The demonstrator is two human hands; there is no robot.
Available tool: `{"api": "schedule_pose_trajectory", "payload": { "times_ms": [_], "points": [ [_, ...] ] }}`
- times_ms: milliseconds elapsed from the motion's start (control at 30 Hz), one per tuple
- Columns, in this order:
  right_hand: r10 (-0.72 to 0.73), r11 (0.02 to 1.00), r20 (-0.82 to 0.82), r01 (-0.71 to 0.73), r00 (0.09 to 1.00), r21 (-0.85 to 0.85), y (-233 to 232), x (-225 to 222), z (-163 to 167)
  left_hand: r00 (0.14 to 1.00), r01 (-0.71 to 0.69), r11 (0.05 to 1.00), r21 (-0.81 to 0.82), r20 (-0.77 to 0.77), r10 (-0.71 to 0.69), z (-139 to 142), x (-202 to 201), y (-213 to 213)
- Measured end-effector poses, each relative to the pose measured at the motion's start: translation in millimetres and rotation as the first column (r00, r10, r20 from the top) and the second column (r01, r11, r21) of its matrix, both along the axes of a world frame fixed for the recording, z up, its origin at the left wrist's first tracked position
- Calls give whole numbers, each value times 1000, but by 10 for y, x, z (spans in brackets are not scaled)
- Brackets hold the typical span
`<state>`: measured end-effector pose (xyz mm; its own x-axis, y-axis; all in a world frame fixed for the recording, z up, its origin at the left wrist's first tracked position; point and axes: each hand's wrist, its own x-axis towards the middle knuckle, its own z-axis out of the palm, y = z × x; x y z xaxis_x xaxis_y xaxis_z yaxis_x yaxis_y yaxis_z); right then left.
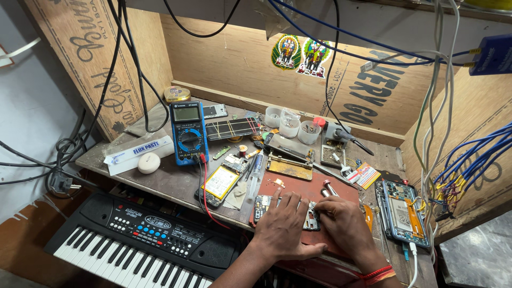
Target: The person works at a repair bench on a disassembled smartphone, prying at its internal components by hand and using a screwdriver on the board. They pick up small parts, reposition the phone frame, and continue working on the internals with the screwdriver.
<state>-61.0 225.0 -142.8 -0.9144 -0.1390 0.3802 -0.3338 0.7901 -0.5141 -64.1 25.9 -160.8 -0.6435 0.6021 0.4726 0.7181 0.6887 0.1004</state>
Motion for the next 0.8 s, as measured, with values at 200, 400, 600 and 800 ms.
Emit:
{"api": "schedule_pose_trajectory", "payload": {
  "times_ms": [200, 400, 600, 800],
  "points": [
    [-13, 996, 12, 14, 1000, -89, 19, 11, -8, 1000, 4, 1000, 12, -20, -4, 20, 17, -8],
    [-1, 993, 17, 3, 1000, -116, 28, 23, 33, 999, -2, 1000, 8, -36, 2, 43, 21, -11],
    [-5, 992, 63, 13, 998, -124, 27, 30, 39, 1000, -4, 1000, -1, -29, 4, 40, 18, -9],
    [8, 996, 18, -7, 1000, -86, 14, 22, 44, 1000, -3, 1000, -6, -21, 3, 41, 17, -11]
  ]
}}
